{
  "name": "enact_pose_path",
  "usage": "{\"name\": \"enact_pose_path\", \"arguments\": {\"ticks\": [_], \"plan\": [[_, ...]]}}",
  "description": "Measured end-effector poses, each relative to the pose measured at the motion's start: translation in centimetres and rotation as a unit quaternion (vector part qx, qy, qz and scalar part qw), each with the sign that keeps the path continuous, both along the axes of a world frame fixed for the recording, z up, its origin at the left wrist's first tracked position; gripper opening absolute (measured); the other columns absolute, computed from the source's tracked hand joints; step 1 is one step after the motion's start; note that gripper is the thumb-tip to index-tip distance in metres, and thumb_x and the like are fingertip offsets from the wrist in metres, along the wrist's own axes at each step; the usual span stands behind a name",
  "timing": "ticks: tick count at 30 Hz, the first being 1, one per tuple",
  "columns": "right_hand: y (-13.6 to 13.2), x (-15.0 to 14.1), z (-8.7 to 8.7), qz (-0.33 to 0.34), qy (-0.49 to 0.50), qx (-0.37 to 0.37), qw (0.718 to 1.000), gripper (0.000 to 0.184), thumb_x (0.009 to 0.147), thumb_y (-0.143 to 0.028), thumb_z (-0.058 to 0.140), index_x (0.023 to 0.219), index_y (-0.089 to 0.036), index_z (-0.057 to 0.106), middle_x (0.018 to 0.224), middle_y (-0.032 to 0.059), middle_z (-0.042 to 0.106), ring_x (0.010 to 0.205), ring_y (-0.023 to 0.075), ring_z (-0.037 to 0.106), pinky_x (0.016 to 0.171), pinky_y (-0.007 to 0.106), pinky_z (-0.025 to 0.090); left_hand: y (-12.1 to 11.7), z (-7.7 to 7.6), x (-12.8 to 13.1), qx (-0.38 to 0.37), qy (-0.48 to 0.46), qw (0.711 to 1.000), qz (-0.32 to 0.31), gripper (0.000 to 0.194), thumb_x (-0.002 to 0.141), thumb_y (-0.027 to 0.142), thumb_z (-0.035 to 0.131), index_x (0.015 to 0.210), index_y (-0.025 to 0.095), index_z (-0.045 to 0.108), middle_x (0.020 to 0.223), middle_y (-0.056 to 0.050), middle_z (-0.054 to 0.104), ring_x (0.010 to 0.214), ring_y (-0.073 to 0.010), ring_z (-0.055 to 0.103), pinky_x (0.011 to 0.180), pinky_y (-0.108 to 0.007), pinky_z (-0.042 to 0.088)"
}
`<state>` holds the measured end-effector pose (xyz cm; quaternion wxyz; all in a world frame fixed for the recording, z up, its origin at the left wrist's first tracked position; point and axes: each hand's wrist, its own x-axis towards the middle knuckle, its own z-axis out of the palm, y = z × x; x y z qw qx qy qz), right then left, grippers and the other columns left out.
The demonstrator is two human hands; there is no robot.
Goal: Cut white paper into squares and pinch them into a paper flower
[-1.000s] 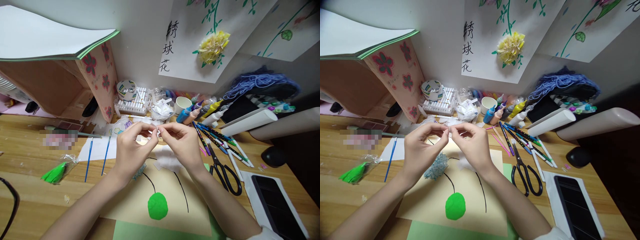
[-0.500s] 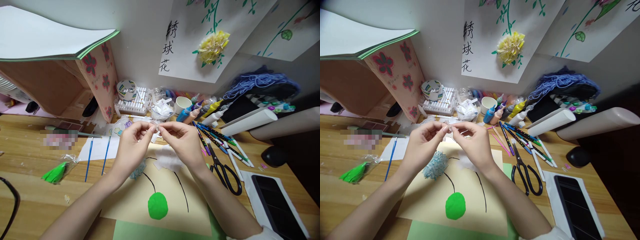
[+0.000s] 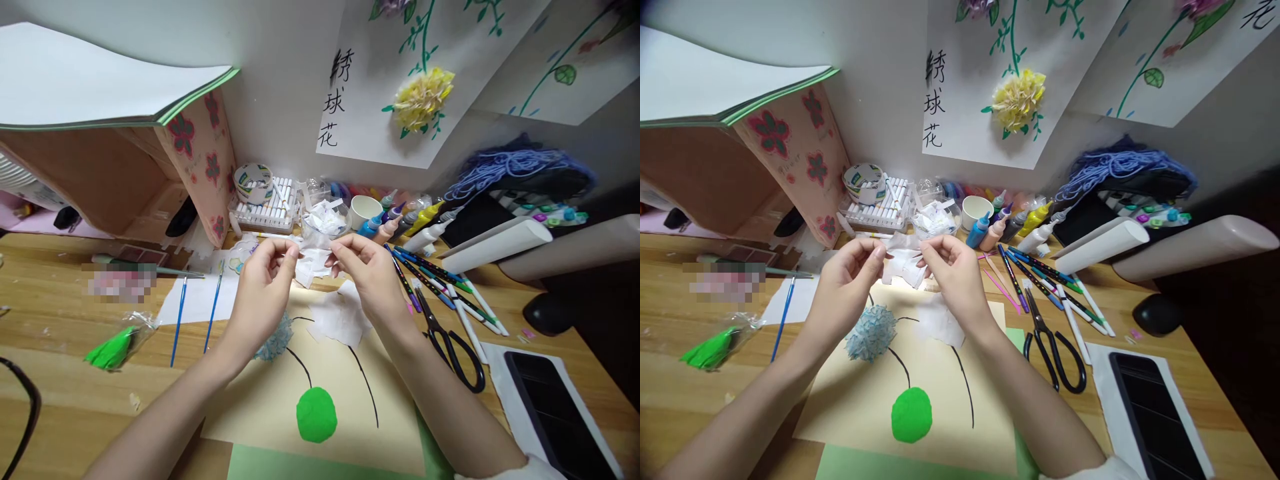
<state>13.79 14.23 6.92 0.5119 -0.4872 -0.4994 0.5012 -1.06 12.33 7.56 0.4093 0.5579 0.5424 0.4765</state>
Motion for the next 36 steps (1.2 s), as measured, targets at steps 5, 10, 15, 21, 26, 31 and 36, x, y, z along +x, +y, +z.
{"name": "enact_pose_path", "arguments": {"ticks": [5,10,15,21,26,31,36], "plan": [[0.4,0.1,-0.4,0.013,0.093,-0.052,0.994,0.015,0.075,-0.029,0.061,0.069,-0.015,0.058,0.067,-0.0001,0.061,0.060,0.0082,0.053,0.055,0.019,0.042,0.2,-0.1,0.0,-0.002,-0.016,1.000,0.011,0.017,0.088,0.031,0.049,0.081,0.017,0.053,0.065,0.003,0.047,0.060,-0.0086,0.044,0.056,-0.019,0.035],[1.2,0.5,-1.2,-0.004,0.121,-0.090,0.989,0.015,0.074,-0.030,0.059,0.070,-0.016,0.057,0.067,-0.0012,0.060,0.058,0.0076,0.052,0.054,0.019,0.040,0.6,-0.2,-0.4,-0.013,-0.033,0.998,0.044,0.018,0.087,0.032,0.049,0.081,0.016,0.053,0.064,0.003,0.046,0.058,-0.0087,0.043,0.055,-0.020,0.035],[2.4,1.0,-3.9,0.008,-0.150,-0.063,0.987,0.013,0.074,-0.025,0.055,0.066,-0.016,0.058,0.066,0.0011,0.061,0.057,0.0113,0.051,0.054,0.024,0.039,1.2,-0.5,-0.6,-0.038,-0.042,0.996,0.062,0.019,0.084,0.033,0.054,0.079,0.015,0.057,0.062,0.003,0.048,0.056,-0.0086,0.042,0.053,-0.020,0.034],[0.5,-0.4,-2.1,-0.023,-0.205,0.144,0.968,0.015,0.083,-0.021,0.053,0.094,-0.017,0.063,0.090,0.0037,0.064,0.077,0.0128,0.058,0.066,0.024,0.046,1.3,-1.0,-0.2,-0.070,-0.040,0.996,0.036,0.020,0.081,0.034,0.057,0.079,0.014,0.060,0.066,0.002,0.055,0.058,-0.0091,0.046,0.055,-0.021,0.036],[-0.9,-1.1,-0.7,0.029,-0.163,0.161,0.973,0.014,0.083,-0.019,0.058,0.092,-0.017,0.068,0.091,0.0030,0.068,0.078,0.0121,0.062,0.068,0.023,0.050,0.8,-0.6,0.1,-0.071,-0.036,0.997,-0.016,0.019,0.083,0.030,0.056,0.086,0.013,0.063,0.076,0.000,0.061,0.065,-0.0093,0.050,0.060,-0.020,0.039],[-0.8,-1.0,-0.8,0.041,-0.123,0.132,0.983,0.015,0.084,-0.021,0.057,0.091,-0.018,0.069,0.092,0.0031,0.070,0.084,0.0137,0.064,0.070,0.023,0.051,0.7,-0.5,0.2,-0.050,-0.040,0.998,-0.021,0.019,0.084,0.029,0.055,0.085,0.013,0.064,0.081,-0.002,0.064,0.069,-0.0101,0.052,0.062,-0.020,0.040],[-0.9,-1.0,-0.6,0.051,-0.105,0.120,0.986,0.016,0.084,-0.020,0.057,0.091,-0.019,0.071,0.094,0.0032,0.071,0.088,0.0151,0.065,0.072,0.025,0.051,0.7,-0.6,0.0,-0.032,-0.023,0.999,-0.013,0.019,0.085,0.030,0.054,0.086,0.013,0.064,0.079,-0.002,0.063,0.067,-0.0103,0.052,0.061,-0.021,0.040]]}}
